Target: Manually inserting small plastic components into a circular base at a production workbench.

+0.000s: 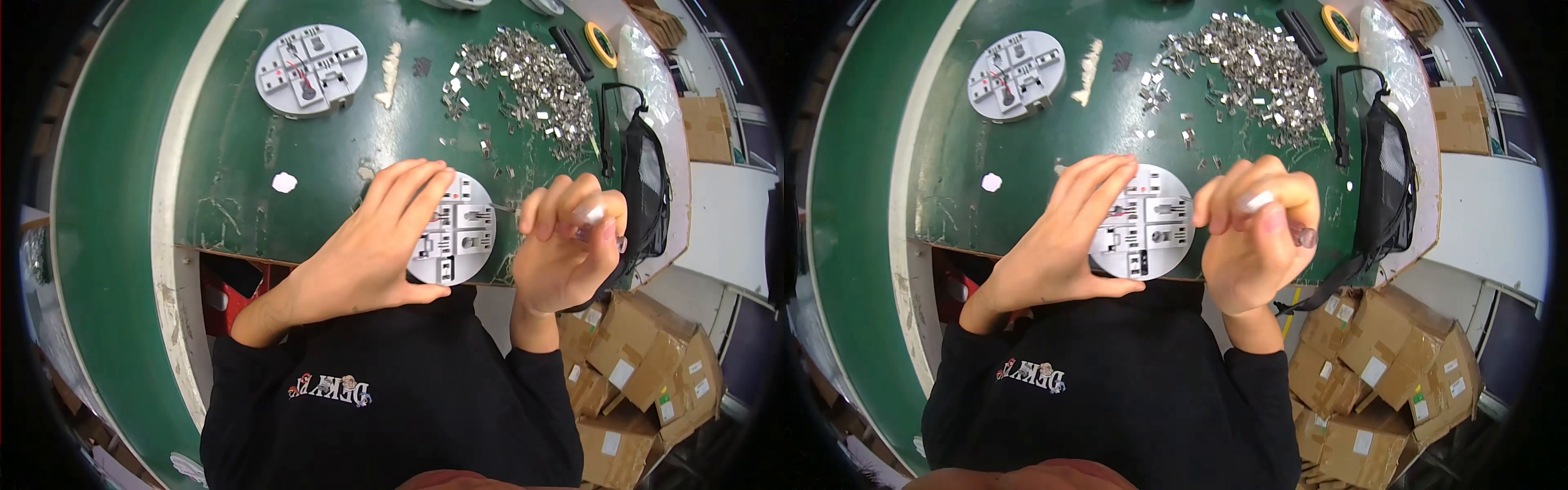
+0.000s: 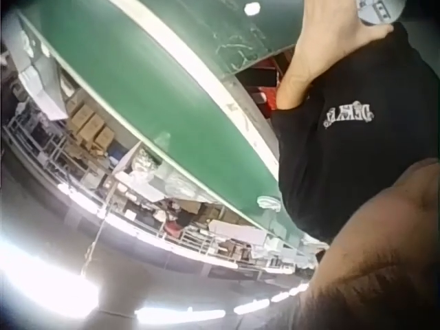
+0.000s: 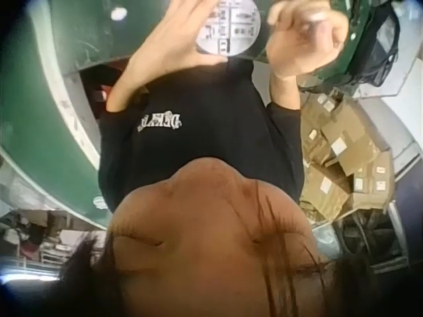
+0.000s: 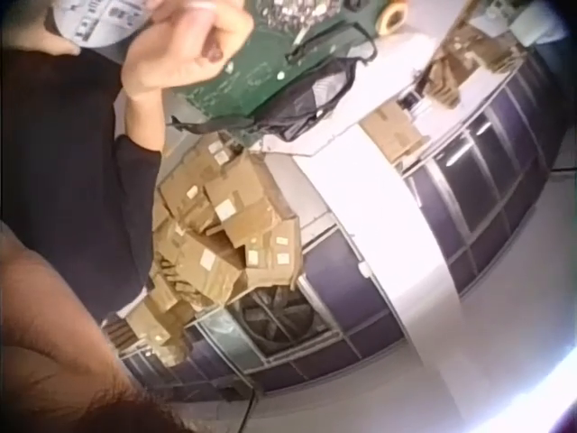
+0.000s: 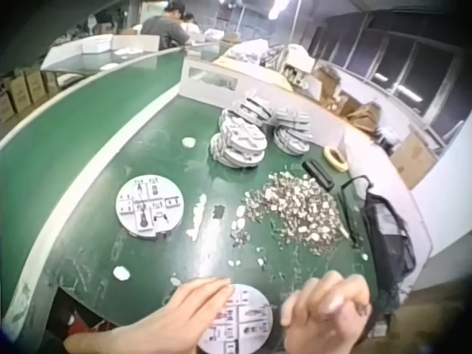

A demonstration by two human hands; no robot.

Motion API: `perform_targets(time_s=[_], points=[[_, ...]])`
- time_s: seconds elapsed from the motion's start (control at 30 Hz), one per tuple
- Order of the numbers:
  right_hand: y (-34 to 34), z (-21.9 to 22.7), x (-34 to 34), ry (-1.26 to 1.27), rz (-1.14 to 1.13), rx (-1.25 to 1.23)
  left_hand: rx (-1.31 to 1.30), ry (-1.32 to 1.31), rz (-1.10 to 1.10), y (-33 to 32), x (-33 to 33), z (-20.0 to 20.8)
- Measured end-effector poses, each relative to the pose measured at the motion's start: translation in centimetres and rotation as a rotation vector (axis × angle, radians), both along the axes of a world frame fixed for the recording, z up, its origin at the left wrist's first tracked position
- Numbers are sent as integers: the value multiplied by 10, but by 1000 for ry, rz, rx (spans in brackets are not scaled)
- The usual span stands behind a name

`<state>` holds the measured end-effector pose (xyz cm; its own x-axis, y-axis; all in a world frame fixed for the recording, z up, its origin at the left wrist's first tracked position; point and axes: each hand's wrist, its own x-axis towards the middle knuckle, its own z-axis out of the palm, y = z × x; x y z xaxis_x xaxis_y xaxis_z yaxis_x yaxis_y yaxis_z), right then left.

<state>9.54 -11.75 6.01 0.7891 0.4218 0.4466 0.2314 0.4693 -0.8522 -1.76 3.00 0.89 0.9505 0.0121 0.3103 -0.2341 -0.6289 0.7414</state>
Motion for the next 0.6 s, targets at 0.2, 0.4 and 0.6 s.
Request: perform_targets(time_s=[0.2,0.4,0.6], points=[[-12,-4,7,64,-112,63,26,20,459,51,-34,37],[-14,-14,10,128,-42,80,510,70,1290,136,-62,23],[-19,-26,4,225,-99,4,505,-67,913,107,0,10]])
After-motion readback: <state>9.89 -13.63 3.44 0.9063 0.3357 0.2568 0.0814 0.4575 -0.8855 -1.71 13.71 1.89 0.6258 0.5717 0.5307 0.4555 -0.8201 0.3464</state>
